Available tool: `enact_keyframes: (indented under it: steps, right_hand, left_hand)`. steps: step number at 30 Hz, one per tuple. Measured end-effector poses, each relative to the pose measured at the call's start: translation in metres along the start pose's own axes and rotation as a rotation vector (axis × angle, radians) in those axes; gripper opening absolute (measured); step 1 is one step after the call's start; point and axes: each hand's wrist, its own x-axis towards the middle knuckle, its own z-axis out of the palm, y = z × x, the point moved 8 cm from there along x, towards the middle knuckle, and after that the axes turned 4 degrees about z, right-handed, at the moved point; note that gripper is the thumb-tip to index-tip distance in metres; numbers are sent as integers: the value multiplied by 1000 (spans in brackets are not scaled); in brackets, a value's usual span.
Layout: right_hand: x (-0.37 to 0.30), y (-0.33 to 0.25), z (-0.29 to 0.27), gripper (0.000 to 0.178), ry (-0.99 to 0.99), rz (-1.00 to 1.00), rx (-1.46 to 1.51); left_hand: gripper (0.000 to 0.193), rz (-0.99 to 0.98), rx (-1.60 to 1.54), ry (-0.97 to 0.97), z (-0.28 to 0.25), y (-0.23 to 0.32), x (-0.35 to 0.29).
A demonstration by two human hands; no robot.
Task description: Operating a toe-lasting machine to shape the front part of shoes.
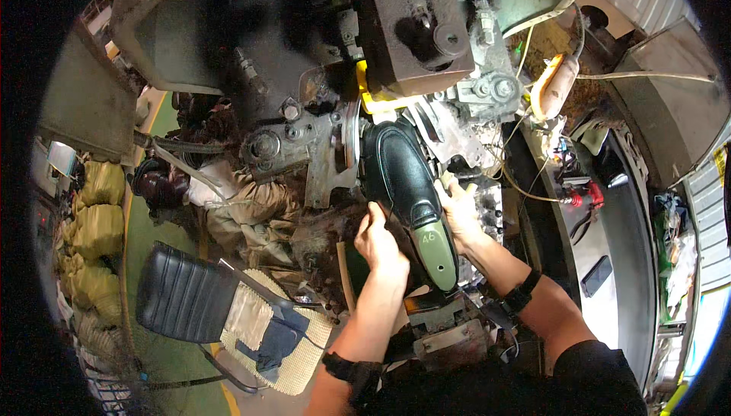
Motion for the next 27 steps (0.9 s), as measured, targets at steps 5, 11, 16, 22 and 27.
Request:
enact_keyframes:
  steps: [5, 11, 16, 22, 27]
  right_hand:
    - [-4, -13, 6, 55, -37, -20, -73]
    - [-6, -14, -1, 58, 105, -36, -224]
    - [3, -4, 0, 62, 15, -77, -120]
    - [-2, 0, 6, 77, -17, 12, 155]
    - [-11, 2, 12, 79, -57, 218, 378]
  left_hand:
    - [22, 188, 91, 118, -8, 1, 2]
    - [24, 258, 123, 54, -8, -4, 7]
    - [24, 302, 136, 59, -9, -4, 13]
    - [26, 284, 38, 48, -13, -13, 21]
    - [26, 130, -44, 7, -3, -11, 12]
